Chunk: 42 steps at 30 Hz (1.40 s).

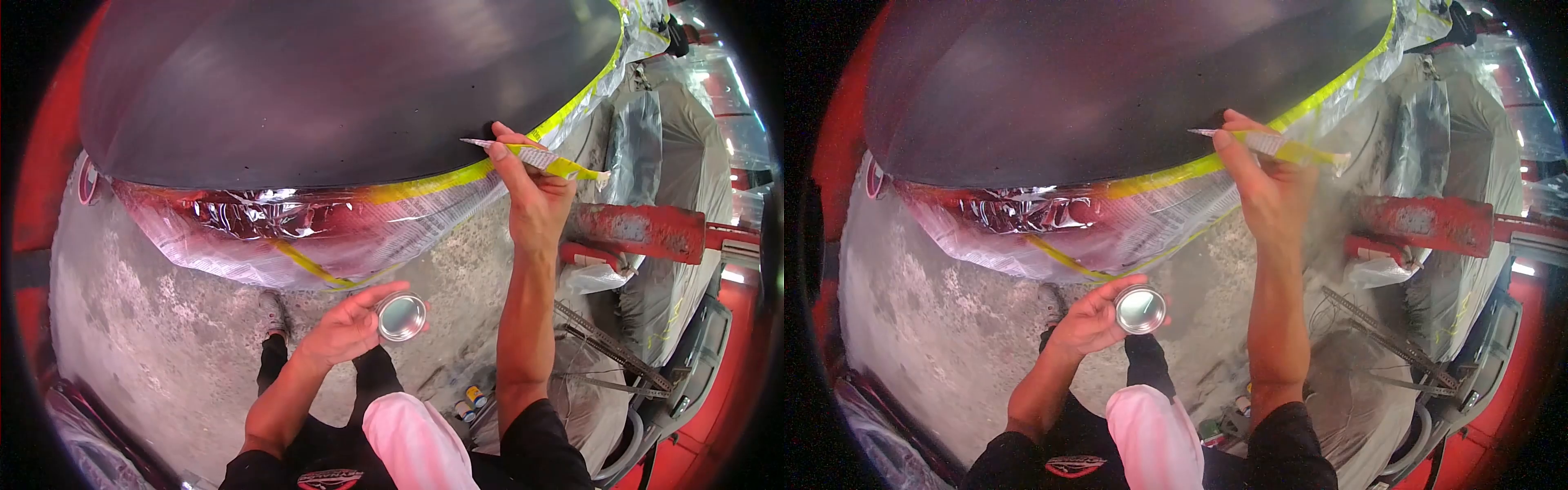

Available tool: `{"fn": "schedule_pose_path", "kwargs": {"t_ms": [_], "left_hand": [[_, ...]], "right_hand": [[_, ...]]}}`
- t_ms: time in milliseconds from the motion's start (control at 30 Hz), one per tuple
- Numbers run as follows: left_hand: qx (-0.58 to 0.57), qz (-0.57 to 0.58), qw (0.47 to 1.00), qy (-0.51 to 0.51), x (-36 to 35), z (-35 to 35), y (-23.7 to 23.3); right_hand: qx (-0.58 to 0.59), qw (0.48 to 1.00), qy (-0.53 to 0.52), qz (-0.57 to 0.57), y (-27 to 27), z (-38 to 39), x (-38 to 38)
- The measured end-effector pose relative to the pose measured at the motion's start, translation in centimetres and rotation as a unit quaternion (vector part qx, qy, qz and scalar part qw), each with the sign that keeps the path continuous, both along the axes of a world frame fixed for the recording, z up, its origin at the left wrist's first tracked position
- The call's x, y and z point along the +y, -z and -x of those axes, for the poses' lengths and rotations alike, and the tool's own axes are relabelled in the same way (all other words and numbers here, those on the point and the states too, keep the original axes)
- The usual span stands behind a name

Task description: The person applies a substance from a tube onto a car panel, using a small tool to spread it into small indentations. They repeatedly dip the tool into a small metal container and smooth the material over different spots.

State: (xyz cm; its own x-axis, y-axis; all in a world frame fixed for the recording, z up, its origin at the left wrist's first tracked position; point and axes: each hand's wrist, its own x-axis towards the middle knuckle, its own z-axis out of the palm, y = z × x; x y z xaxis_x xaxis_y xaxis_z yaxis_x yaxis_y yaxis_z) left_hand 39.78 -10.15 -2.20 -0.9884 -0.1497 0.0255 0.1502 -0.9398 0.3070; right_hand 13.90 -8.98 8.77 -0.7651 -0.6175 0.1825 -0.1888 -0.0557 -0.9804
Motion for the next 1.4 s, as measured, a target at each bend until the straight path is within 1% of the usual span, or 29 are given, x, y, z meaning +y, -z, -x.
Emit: {"fn": "schedule_pose_path", "kwargs": {"t_ms": [233,633,700,800,833,900,933,1000,1033,1100,1167,1233,1300,1333,1400], "left_hand": [[-0.002,0.007,1.000,0.002,-0.2,-0.1,0.0],[-0.004,-0.010,1.000,0.004,-0.5,-0.1,0.1],[-0.005,-0.013,1.000,0.002,-0.5,-0.1,0.1],[-0.009,-0.017,1.000,0.004,-0.6,-0.2,0.2],[-0.013,-0.018,1.000,0.007,-0.6,-0.2,0.2],[-0.009,-0.022,1.000,0.002,-0.7,-0.2,0.2],[-0.008,-0.023,1.000,-0.003,-0.7,-0.2,0.2],[-0.009,-0.026,1.000,-0.002,-0.8,-0.3,0.1],[-0.010,-0.028,1.000,-0.001,-0.9,-0.3,0.1],[-0.004,-0.028,1.000,-0.005,-0.7,-0.6,0.2],[0.002,-0.037,0.999,-0.012,-0.9,-0.5,0.3],[0.012,-0.024,1.000,-0.009,-1.4,0.1,-0.1],[0.012,-0.019,1.000,-0.003,-2.0,0.4,-1.1],[0.011,-0.017,1.000,-0.005,-2.2,0.6,-1.5],[0.013,-0.012,1.000,0.005,-2.6,1.3,-2.2]], "right_hand": [[-0.006,1.000,0.006,0.003,0.1,-0.1,-0.1],[0.022,1.000,0.017,-0.003,0.3,-0.1,0.0],[-0.034,0.999,-0.011,0.034,0.4,0.4,0.4],[-0.061,0.997,-0.014,0.054,0.3,0.3,0.3],[-0.060,0.997,-0.015,0.052,0.4,0.4,0.3],[0.011,1.000,-0.008,0.015,0.6,0.6,0.4],[0.012,1.000,-0.008,0.014,0.7,0.6,0.4],[-0.025,0.999,0.009,0.044,0.6,0.5,0.4],[-0.020,0.999,0.009,0.047,0.7,0.4,0.7],[-0.085,0.992,0.020,0.091,1.1,0.3,2.0],[-0.052,0.991,0.004,0.122,0.9,-0.4,3.7],[-0.058,0.993,0.021,0.101,1.3,-0.8,6.5],[-0.078,0.993,0.055,0.065,0.4,-1.8,8.4],[-0.080,0.993,0.052,0.067,0.3,-2.1,9.4],[-0.070,0.995,0.066,0.033,0.1,-2.3,11.4]]}}
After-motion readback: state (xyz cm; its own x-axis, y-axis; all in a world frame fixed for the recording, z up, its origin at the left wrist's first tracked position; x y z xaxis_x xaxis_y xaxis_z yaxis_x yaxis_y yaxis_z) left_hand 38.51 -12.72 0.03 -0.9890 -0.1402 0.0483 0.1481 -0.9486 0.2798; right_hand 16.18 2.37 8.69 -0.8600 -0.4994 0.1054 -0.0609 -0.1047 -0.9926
